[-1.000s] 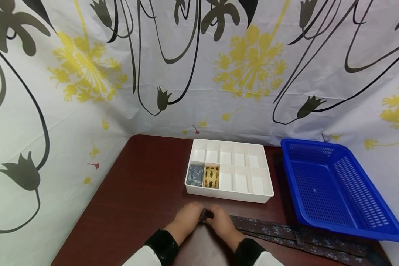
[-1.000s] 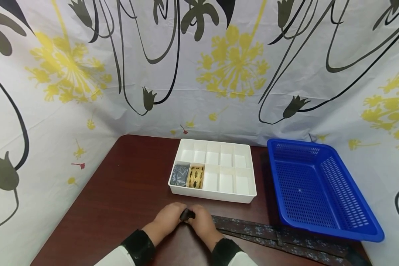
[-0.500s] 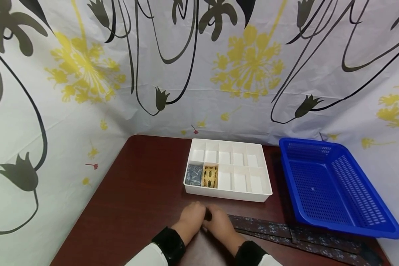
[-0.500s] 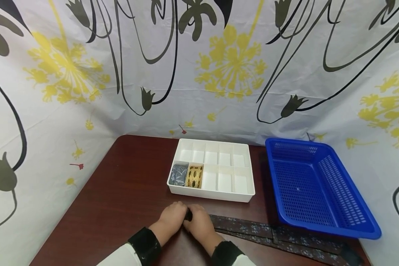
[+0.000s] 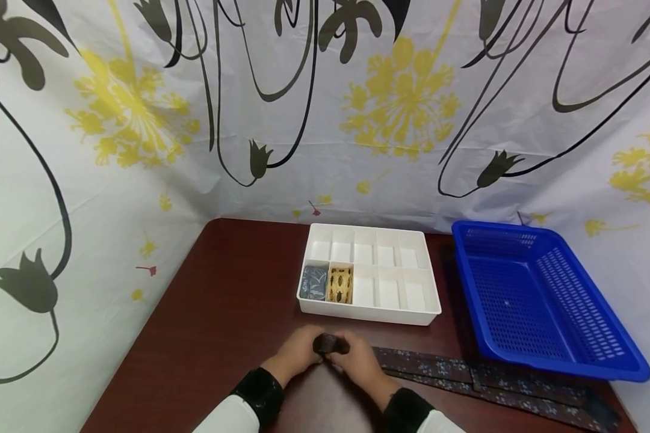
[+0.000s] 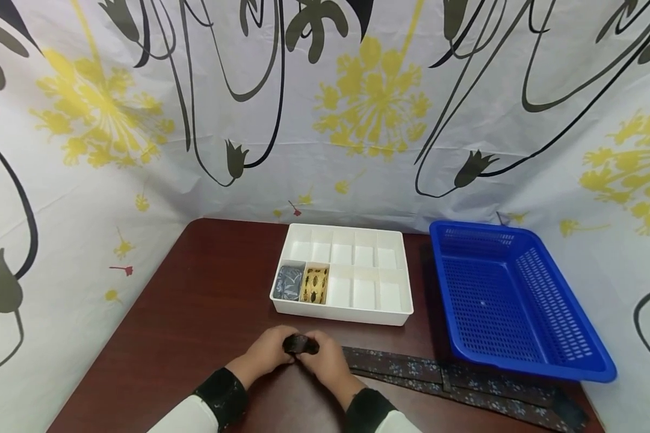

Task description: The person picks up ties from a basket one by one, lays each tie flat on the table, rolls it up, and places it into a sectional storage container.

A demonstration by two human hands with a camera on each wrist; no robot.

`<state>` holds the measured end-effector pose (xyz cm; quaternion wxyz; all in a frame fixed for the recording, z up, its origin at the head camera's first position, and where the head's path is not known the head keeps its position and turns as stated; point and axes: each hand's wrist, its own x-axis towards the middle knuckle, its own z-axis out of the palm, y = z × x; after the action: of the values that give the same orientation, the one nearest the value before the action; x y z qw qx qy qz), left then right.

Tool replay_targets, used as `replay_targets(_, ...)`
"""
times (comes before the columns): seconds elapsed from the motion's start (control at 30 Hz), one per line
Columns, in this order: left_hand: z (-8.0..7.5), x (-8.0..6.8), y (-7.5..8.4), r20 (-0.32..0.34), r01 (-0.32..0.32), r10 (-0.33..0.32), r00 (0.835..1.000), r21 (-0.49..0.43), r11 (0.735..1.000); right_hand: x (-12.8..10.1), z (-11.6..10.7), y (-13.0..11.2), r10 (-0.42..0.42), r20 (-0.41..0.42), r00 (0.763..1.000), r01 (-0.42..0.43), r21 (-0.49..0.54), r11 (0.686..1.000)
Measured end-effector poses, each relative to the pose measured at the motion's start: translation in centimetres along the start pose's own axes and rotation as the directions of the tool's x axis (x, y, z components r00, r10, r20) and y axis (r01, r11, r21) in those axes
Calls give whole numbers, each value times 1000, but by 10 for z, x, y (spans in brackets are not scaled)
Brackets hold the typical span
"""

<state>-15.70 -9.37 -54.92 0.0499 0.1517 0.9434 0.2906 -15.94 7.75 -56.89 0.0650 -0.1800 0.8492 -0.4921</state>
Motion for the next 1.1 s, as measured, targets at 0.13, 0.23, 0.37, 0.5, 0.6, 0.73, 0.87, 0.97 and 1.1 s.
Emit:
replay_targets(0.13,4,-3,-9,-11,-1,-1,1000,-166,986,-1,-3,4,38,14,999,-38,24,999)
replay_targets(0.23,5,-4,-10,-25,4,-9,1000,-218,976,-1,-4,4,49,19,999,-50,30,998)
replay_targets(0.37,5,-4,-9,-36,13,-21,999,-200,980,-1,-6,4,40,23,999,-41,38,998)
replay_targets(0.5,5,-2,-8,-32,-12,10,999,-91,996,-2,-7,3,44,46,998,-47,68,997)
replay_targets(0.6,4,1,-4,-14,-26,26,1000,3,1000,-3,-8,3,44,67,997,-49,77,996)
replay_targets(0.73,0,3,10,10,-6,5,1000,148,989,-2,-10,0,28,79,997,-28,0,1000)
replay_targets(0.87,-3,5,25,25,63,-73,997,289,955,-1,-11,-5,12,87,996,0,-139,990)
replay_targets(0.97,-3,7,35,34,127,-148,988,356,926,-2,-11,-11,4,92,996,17,-227,974)
replay_targets(1.1,0,8,43,24,187,-214,977,399,898,-1,-9,-19,-15,87,996,41,-309,950)
